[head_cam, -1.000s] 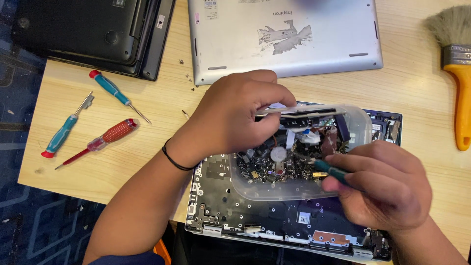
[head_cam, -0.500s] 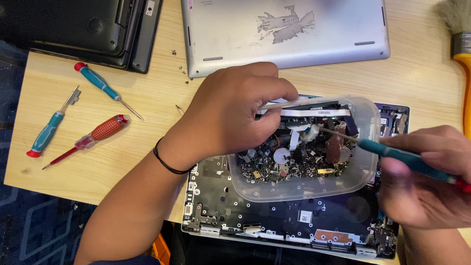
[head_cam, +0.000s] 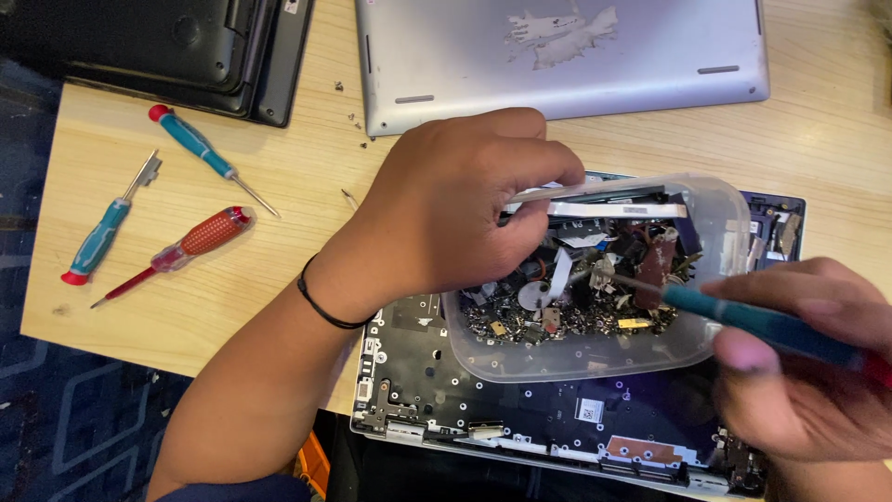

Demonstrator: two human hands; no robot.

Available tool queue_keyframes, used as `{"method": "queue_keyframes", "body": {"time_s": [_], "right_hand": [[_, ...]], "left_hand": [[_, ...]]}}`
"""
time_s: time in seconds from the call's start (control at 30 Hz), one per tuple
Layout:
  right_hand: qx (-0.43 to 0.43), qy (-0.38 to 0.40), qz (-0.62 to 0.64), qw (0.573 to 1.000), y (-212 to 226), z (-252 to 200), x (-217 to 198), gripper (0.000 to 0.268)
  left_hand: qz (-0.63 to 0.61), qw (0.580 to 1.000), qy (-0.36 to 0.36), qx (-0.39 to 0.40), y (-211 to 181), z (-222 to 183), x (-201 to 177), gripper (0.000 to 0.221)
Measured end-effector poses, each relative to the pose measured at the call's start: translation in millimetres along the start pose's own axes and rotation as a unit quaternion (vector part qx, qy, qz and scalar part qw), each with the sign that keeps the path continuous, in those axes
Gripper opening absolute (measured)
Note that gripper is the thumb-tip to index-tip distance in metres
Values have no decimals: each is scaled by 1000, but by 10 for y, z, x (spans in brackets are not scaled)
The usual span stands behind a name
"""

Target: Repairing internal components of a laptop using a screwdriver

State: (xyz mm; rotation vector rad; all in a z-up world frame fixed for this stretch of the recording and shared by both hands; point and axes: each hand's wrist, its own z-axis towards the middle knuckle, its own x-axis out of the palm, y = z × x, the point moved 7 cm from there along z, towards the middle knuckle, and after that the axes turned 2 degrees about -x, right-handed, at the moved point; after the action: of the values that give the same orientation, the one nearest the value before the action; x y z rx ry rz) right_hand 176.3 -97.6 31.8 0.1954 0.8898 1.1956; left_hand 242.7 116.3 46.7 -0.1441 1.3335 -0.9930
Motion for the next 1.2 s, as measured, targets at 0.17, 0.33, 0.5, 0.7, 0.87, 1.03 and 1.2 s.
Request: {"method": "queue_keyframes", "body": {"time_s": [0.17, 0.33, 0.5, 0.7, 0.87, 1.03, 1.2], "right_hand": [[70, 225, 26, 972, 155, 183, 136, 35], [-98, 235, -52, 966, 394, 195, 301, 29], [20, 190, -33, 981, 271, 116, 14, 44], [-123, 257, -10, 959, 467, 205, 326, 26], [-103, 240, -16, 965, 343, 118, 293, 30], [-3, 189, 9, 982, 286, 160, 277, 29], [38, 142, 69, 987, 344, 257, 251, 31]], "left_hand": [[17, 1000, 0, 0, 28, 2, 39, 24], [27, 1000, 9, 0, 29, 5, 70, 25], [33, 999, 11, -3, 46, 5, 93, 27], [40, 999, -5, 3, 39, 2, 81, 27], [49, 999, 10, 4, 29, 0, 74, 23], [120, 992, 47, -1, 121, -40, 173, 7], [207, 975, -59, 56, -134, -82, -10, 27]]}}
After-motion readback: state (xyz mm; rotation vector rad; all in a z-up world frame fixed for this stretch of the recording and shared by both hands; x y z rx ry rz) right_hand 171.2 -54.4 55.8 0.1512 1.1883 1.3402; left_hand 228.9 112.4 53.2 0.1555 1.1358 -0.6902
